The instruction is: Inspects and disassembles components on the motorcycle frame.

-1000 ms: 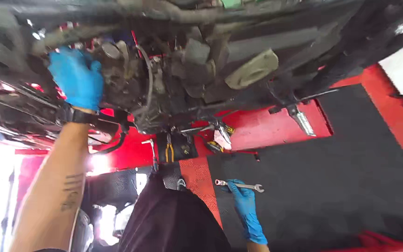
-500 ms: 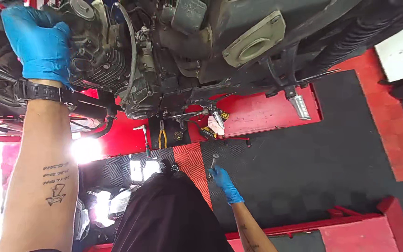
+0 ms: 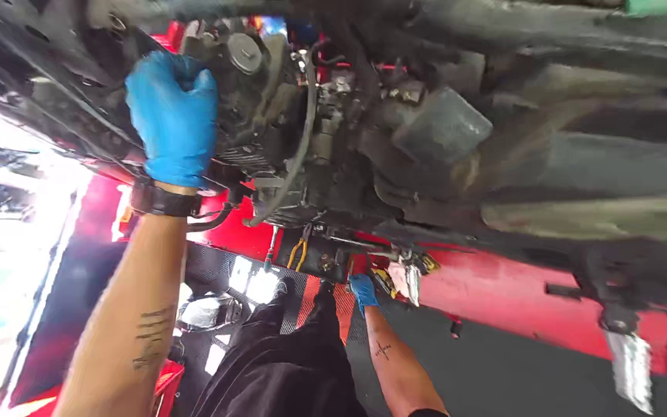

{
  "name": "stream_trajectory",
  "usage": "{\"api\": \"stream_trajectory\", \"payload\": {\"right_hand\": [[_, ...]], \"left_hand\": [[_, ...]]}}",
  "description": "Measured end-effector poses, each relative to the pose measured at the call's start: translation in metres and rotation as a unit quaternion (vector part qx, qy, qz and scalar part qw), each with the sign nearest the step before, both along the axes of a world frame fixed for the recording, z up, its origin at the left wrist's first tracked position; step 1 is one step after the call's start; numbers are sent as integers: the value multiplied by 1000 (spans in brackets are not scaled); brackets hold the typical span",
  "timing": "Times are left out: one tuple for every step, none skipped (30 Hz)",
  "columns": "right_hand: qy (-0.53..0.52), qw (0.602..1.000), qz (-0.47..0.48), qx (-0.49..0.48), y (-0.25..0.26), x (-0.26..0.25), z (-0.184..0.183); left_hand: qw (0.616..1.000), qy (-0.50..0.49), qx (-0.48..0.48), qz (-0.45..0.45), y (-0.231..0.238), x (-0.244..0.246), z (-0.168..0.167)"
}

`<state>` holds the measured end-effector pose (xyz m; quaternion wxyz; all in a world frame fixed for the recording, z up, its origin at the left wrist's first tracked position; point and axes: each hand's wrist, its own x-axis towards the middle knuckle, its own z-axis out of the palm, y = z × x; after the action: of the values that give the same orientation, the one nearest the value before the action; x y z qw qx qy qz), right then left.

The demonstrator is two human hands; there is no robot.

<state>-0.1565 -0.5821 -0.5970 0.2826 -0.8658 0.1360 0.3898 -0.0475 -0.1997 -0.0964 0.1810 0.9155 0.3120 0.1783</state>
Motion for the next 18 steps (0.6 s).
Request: {"api": "stream_trajectory", "payload": {"right_hand": [[-3, 1000, 28, -8, 0, 5, 3], [-5, 998, 55, -6, 0, 9, 5], [-6, 997, 71, 14, -1, 12, 7], [-5, 996, 79, 39, -3, 14, 8], [0, 994, 84, 64, -7, 13, 11], [2, 993, 86, 85, -12, 12, 13], [3, 991, 89, 99, -19, 10, 15], [7, 990, 90, 108, -27, 8, 15], [15, 990, 92, 110, -34, 6, 15], [25, 989, 96, 109, -42, 4, 15], [30, 989, 101, 108, -50, 3, 15], [33, 988, 104, 109, -58, 2, 15], [37, 988, 104, 112, -66, 2, 15], [43, 987, 100, 116, -72, 2, 17], [49, 987, 96, 119, -78, 2, 15], [55, 987, 92, 118, -84, 2, 12], [61, 987, 83, 120, -88, 3, 12], [67, 988, 81, 115, -93, 3, 11]], "left_hand": [[1000, -12, 10, 21, -7, 1, -1], [998, -27, 24, 45, -14, 2, -3], [996, -39, 33, 68, -19, 3, -4], [994, -48, 37, 89, -21, 2, -5], [993, -47, 30, 105, -23, -1, -5], [992, -42, 18, 116, -25, -2, -4], [992, -33, 7, 121, -25, -1, -3], [992, -21, -2, 125, -26, 1, 1], [992, 0, -6, 128, -26, 5, 6], [991, 30, -7, 133, -26, 11, 13], [989, 61, -2, 137, -26, 16, 18], [986, 86, 3, 140, -26, 20, 22], [984, 104, 7, 146, -27, 23, 25], [982, 116, 10, 151, -28, 25, 27], [980, 125, 14, 152, -29, 26, 28], [980, 131, 20, 149, -30, 24, 30], [980, 133, 24, 144, -29, 22, 30], [981, 133, 23, 136, -29, 19, 31]]}}
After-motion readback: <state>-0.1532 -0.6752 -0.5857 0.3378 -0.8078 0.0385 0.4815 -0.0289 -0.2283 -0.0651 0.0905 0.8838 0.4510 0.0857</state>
